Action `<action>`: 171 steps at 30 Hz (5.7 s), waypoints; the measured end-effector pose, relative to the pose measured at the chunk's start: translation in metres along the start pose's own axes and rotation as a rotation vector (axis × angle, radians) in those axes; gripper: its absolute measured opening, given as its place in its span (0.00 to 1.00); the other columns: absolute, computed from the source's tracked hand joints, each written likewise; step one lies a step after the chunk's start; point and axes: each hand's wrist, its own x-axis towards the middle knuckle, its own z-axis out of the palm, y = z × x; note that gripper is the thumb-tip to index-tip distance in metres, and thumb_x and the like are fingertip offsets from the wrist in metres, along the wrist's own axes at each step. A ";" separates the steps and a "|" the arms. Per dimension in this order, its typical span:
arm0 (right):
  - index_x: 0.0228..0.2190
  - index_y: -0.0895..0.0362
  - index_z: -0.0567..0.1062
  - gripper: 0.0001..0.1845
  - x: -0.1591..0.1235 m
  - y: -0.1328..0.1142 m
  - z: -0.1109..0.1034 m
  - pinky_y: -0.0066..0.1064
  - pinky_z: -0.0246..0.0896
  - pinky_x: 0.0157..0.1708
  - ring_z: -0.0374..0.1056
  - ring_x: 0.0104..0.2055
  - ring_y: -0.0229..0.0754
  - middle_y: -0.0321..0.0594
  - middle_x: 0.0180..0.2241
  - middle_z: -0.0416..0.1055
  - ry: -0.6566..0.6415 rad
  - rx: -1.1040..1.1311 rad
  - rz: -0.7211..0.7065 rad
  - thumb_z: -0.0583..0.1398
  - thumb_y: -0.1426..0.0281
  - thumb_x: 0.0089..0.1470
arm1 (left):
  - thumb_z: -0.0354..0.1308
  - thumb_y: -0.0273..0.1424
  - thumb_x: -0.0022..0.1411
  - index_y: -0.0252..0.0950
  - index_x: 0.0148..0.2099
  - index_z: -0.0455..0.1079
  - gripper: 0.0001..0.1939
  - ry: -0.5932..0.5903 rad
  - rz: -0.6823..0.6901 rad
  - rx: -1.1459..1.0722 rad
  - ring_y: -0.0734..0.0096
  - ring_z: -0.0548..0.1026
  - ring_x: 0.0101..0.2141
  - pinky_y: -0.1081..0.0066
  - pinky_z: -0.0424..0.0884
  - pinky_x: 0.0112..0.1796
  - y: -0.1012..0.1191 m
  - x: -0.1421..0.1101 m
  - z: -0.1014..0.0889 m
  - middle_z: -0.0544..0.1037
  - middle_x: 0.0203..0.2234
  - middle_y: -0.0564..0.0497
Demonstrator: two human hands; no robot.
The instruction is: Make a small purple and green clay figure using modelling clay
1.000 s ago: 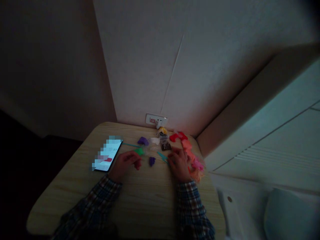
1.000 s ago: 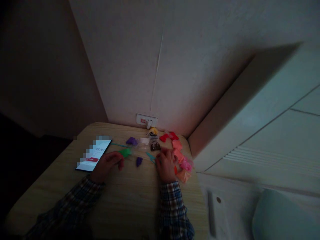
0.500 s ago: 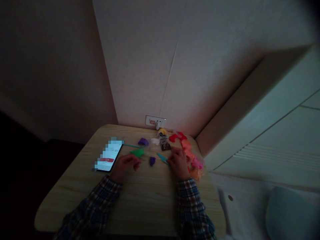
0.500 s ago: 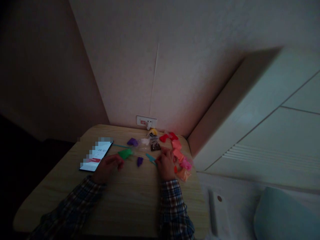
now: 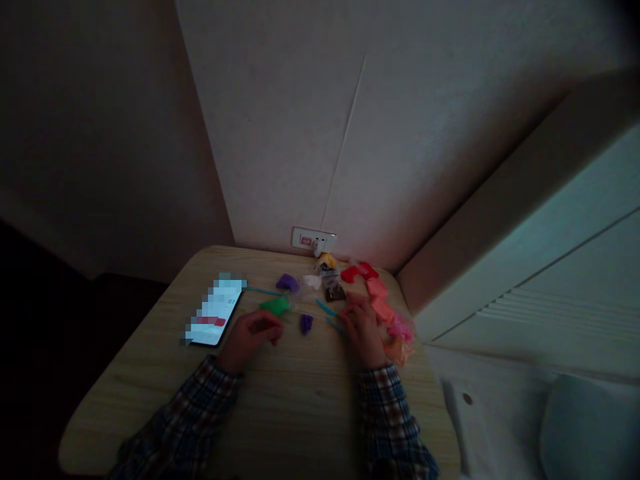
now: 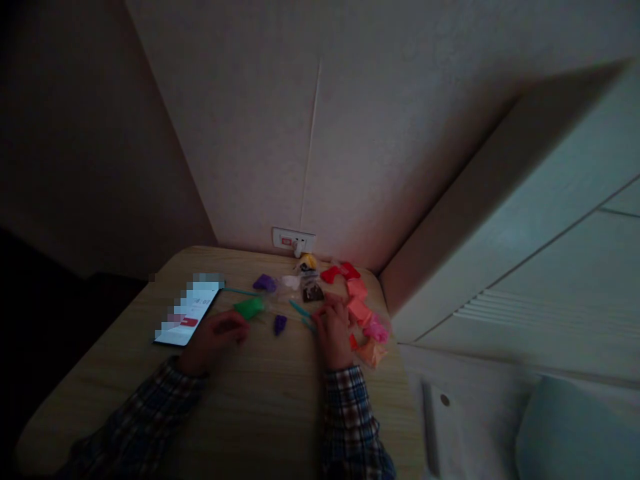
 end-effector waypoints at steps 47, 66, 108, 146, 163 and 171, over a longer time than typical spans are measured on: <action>0.29 0.55 0.70 0.11 -0.022 -0.029 0.001 0.35 0.60 0.35 0.66 0.34 0.44 0.40 0.30 0.69 0.057 0.236 0.061 0.52 0.67 0.60 | 0.67 0.31 0.45 0.33 0.27 0.69 0.10 -0.170 -0.150 -0.165 0.67 0.77 0.25 0.70 0.72 0.29 0.003 -0.005 0.007 0.79 0.21 0.51; 0.28 0.55 0.71 0.12 -0.023 -0.034 0.004 0.34 0.60 0.34 0.66 0.33 0.43 0.40 0.29 0.69 0.028 0.252 0.079 0.52 0.65 0.60 | 0.65 0.34 0.46 0.32 0.26 0.74 0.09 -0.156 -0.072 -0.065 0.72 0.72 0.23 0.72 0.70 0.28 0.004 -0.003 0.003 0.75 0.18 0.53; 0.29 0.55 0.70 0.07 -0.027 -0.043 0.004 0.31 0.60 0.32 0.65 0.32 0.40 0.37 0.28 0.68 -0.038 0.325 0.000 0.54 0.68 0.58 | 0.58 0.20 0.55 0.35 0.40 0.72 0.10 -0.170 0.313 0.824 0.59 0.72 0.41 0.61 0.65 0.45 -0.015 -0.013 0.016 0.78 0.36 0.48; 0.29 0.56 0.69 0.04 -0.044 -0.035 0.011 0.35 0.57 0.37 0.65 0.35 0.44 0.39 0.29 0.70 -0.305 0.278 0.042 0.57 0.70 0.55 | 0.58 0.22 0.58 0.34 0.36 0.72 0.04 -0.125 0.392 0.802 0.68 0.74 0.36 0.69 0.70 0.40 -0.016 -0.014 0.017 0.76 0.32 0.50; 0.28 0.55 0.69 0.04 -0.044 -0.035 0.011 0.36 0.58 0.37 0.64 0.37 0.45 0.40 0.32 0.67 -0.259 0.160 -0.048 0.57 0.70 0.55 | 0.56 0.21 0.58 0.35 0.34 0.73 0.06 -0.150 0.418 0.782 0.69 0.74 0.35 0.69 0.70 0.39 -0.020 -0.013 0.016 0.75 0.31 0.50; 0.28 0.55 0.69 0.04 -0.045 -0.036 0.012 0.38 0.58 0.39 0.63 0.39 0.46 0.41 0.33 0.66 -0.256 0.137 -0.047 0.57 0.70 0.55 | 0.58 0.20 0.58 0.33 0.33 0.73 0.05 -0.164 0.414 0.793 0.68 0.73 0.35 0.69 0.70 0.39 -0.020 -0.014 0.018 0.75 0.30 0.50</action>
